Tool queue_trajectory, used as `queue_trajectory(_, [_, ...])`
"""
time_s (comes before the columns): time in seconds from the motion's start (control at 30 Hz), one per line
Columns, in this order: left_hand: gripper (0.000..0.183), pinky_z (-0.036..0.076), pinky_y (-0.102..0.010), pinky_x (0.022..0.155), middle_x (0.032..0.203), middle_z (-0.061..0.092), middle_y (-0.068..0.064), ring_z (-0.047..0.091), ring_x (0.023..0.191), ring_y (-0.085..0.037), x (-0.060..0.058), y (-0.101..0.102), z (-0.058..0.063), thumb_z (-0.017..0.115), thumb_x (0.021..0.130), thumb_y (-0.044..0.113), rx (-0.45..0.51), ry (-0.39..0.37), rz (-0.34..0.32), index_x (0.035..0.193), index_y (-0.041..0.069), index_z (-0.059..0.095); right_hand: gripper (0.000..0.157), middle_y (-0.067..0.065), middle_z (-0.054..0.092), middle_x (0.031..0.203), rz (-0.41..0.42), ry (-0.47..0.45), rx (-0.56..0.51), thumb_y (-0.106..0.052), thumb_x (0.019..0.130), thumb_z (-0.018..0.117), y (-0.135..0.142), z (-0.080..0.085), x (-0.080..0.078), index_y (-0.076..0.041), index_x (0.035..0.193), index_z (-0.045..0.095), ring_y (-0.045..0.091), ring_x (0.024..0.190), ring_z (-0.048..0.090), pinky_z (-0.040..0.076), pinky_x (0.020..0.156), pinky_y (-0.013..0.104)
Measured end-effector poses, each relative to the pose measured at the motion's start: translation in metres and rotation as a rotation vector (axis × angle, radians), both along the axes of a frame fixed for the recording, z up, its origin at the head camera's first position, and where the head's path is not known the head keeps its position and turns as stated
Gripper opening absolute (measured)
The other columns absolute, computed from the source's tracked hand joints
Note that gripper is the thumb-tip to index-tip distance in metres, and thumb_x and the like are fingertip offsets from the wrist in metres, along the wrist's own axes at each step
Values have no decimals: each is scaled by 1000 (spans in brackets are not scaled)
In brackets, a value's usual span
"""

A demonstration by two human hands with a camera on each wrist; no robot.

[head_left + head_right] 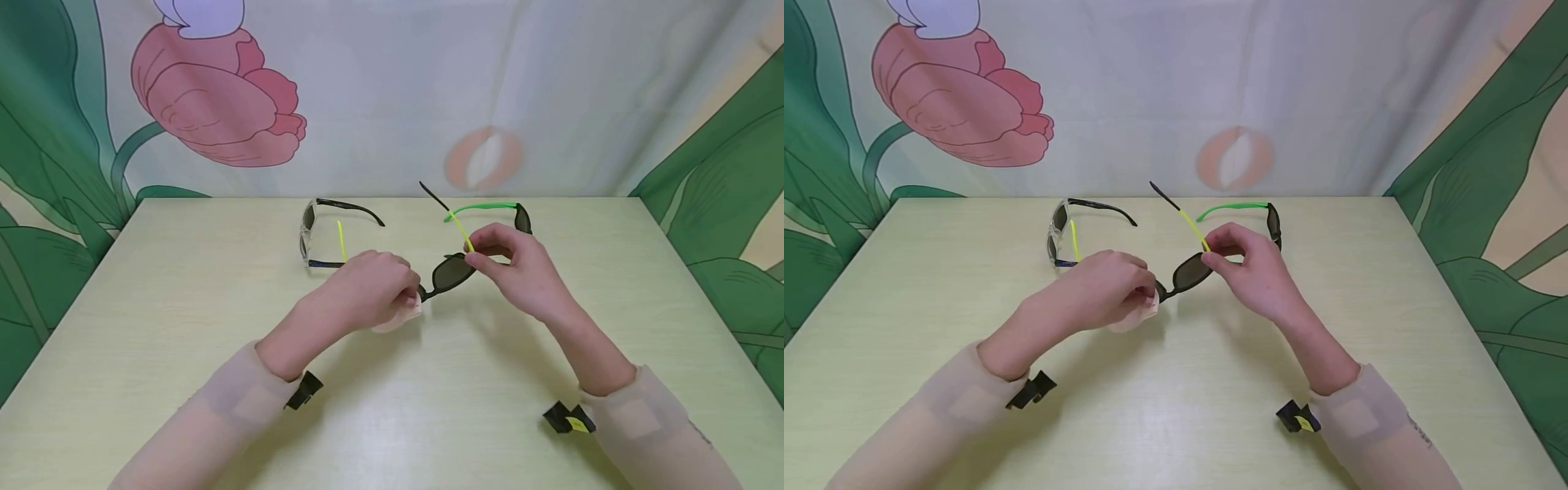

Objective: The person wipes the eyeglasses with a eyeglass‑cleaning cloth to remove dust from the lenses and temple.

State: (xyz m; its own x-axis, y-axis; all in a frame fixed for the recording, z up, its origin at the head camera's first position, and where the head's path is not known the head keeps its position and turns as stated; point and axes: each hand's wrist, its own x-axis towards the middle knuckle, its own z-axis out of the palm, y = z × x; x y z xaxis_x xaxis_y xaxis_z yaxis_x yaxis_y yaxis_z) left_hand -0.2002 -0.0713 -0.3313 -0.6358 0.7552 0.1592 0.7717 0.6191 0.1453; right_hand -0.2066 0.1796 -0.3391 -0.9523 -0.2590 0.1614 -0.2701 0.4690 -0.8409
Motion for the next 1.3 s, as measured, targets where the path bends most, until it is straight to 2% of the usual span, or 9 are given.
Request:
queue_trajectory(0.17, [18,50,-29,65,71,56,9,55,67,-8,5,0,7,71,90,9,13,-30,-18,75,18,70,14,4,71,104,-12,24,35,-11,98,71,3,0,-1,-7,111,69,21,98,69,51,85,42])
queue_trajectory(0.27, [15,52,-28,66,75,59,7,58,69,-10,8,0,11,69,90,5,32,-52,-29,80,15,74,15,3,72,104,-24,34,63,-12,98,71,5,0,-1,-8,112,70,20,97,70,51,83,41])
queue_trajectory(0.5, [19,50,-25,60,73,57,6,56,66,-10,16,-2,20,62,87,1,74,-49,-44,78,14,73,13,2,74,101,-30,56,106,-12,98,71,8,-1,-3,-10,110,72,21,97,71,52,80,41])
queue_trajectory(0.77, [17,50,-24,61,80,60,8,59,70,-7,24,-5,34,67,93,2,101,-17,-69,86,16,74,13,1,74,100,-31,65,129,-10,97,71,10,-2,-4,-10,110,73,21,95,71,52,78,41])
queue_trajectory(1.1, [14,53,-25,70,85,64,7,63,74,-8,30,-7,48,70,95,2,153,40,-127,90,15,74,12,5,75,100,-18,75,144,-9,98,70,11,-2,-5,-8,110,73,23,97,71,52,79,40])
queue_trajectory(1.3, [14,52,-34,79,87,66,6,64,76,-10,32,-10,54,72,94,2,167,100,-129,92,15,74,12,8,75,99,-16,79,155,-7,98,70,13,-3,-7,-7,109,74,24,96,71,52,79,40])
